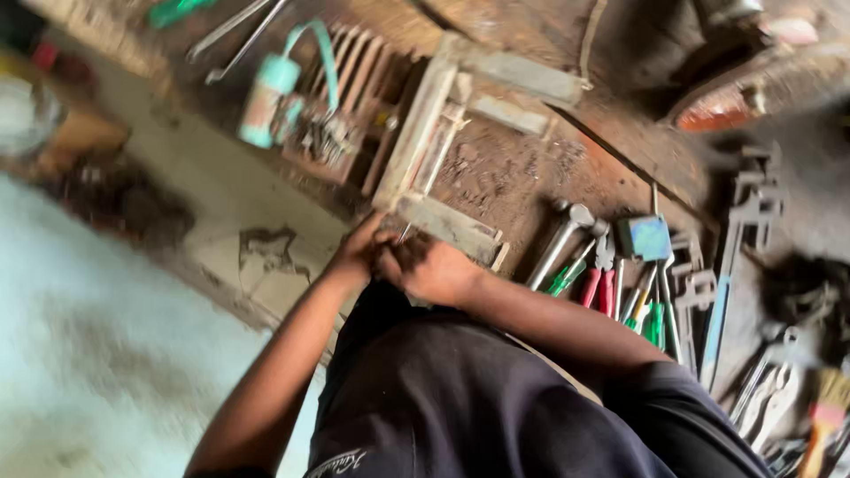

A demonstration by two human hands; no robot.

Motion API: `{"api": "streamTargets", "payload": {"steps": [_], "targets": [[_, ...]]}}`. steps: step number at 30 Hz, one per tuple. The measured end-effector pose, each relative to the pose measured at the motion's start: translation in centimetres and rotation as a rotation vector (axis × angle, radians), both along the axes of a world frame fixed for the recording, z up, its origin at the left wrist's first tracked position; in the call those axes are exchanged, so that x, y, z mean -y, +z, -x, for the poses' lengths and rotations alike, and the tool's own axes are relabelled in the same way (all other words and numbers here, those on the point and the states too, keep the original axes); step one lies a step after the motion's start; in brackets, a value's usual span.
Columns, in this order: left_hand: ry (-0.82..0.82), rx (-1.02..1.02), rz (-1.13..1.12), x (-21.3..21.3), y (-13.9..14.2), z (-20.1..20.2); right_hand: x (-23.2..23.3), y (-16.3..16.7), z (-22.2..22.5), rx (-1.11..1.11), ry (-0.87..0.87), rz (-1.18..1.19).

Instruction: The person works at a cluttered workbench fitting a small metal frame fixture together, positioning its bars and tightening fasteners. They pick up a wrench and hammer from the bench, use the wrench to tighten bolts on the frame, reposition the fixture, and finally lift and turn the assembled frame over on the bench.

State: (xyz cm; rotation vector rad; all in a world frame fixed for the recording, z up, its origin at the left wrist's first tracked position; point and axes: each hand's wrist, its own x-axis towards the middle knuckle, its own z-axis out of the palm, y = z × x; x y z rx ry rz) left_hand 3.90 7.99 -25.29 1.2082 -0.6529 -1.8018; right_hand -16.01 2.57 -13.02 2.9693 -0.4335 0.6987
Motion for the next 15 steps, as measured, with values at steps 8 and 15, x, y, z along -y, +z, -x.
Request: {"api": "streamTargets", "payload": {"steps": [8,15], "targets": [[0.335,0.034,-0.213,-2.0,5.4,4.6,0.6,0.4,1.5,0.026,0.149,-0.229],[0.281,-0.019,-0.202,-2.6,5.8,4.3,-1.0,0.3,1.2,-0.030,0.054,-0.288]]}}
